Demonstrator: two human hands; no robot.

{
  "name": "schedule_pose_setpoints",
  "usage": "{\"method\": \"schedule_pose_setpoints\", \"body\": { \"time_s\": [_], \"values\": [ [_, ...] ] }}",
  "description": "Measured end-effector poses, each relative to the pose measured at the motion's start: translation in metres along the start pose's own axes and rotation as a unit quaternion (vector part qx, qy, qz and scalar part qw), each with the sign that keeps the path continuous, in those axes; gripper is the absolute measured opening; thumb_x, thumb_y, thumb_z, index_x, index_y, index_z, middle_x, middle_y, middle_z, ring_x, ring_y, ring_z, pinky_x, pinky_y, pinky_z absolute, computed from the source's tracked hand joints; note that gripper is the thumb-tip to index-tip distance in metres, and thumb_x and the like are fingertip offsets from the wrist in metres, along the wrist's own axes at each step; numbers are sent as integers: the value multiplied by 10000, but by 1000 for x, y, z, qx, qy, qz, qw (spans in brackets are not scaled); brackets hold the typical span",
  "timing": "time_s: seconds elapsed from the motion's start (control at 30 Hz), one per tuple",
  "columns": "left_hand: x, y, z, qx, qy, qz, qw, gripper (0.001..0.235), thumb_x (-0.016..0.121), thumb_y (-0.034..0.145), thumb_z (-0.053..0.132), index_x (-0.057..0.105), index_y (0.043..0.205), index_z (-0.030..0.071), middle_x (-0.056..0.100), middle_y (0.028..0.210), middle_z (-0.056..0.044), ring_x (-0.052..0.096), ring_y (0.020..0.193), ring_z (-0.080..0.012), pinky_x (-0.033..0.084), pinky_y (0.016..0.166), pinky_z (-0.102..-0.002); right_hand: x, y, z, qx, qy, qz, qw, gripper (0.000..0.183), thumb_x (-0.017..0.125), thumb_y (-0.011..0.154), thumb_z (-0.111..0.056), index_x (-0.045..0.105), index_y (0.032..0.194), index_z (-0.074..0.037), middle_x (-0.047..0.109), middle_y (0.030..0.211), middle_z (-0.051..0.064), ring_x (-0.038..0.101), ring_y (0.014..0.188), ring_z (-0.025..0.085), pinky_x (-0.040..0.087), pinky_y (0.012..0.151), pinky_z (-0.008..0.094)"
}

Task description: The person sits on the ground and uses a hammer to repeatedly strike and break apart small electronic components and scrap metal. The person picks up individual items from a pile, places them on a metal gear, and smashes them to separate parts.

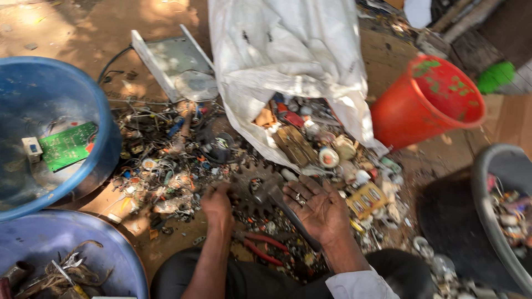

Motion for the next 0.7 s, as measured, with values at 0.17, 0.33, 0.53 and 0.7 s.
{"method": "schedule_pose_setpoints", "body": {
  "time_s": [0.17, 0.33, 0.53, 0.7],
  "values": [
    [-4, 4, -5, 57, -43, -17, 997, 71, 586, 919, 17, 648, 940, -12, 680, 726, -95, 586, 541, -156, 460, 472, -309, -21, -73, -26, -59, 21, -24, 998, 543, 494, 1015, -414, 669, 1147, 82, 704, 1110, 290, 638, 1143, 467, 460, 1045, 552],
    [-17, 2, -10, 80, 82, 8, 993, 118, 606, 949, 85, 684, 950, -3, 716, 776, -91, 622, 595, -145, 492, 531, -312, -145, -159, -103, -190, -84, -28, 978, 253, 685, 992, -170, 694, 1103, 57, 703, 1136, 244, 635, 1120, 385, 482, 1051, 499],
    [-16, 20, -23, 210, 229, 32, 950, 155, 706, 903, 105, 795, 983, 7, 759, 839, -109, 631, 649, -201, 494, 599, -394, -339, -334, -238, -312, -299, 387, 814, 242, 705, 976, -92, 683, 1192, 15, 672, 1296, 199, 609, 1292, 341, 457, 1141, 407],
    [3, -10, -29, 251, 527, -42, 811, 221, 613, 979, 148, 769, 1134, 128, 781, 1089, -147, 777, 733, -276, 652, 633, -432, -293, -302, -208, -176, -487, 602, 608, 260, 746, 966, -119, 708, 1196, -3, 675, 1292, 202, 626, 1274, 344, 492, 1093, 425]
  ]
}}
Point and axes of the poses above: each hand's wrist, its own y-axis towards the middle knuckle, its own x-axis out of the palm, z = x × y, the point moved 3 cm from there along y, towards the middle knuckle
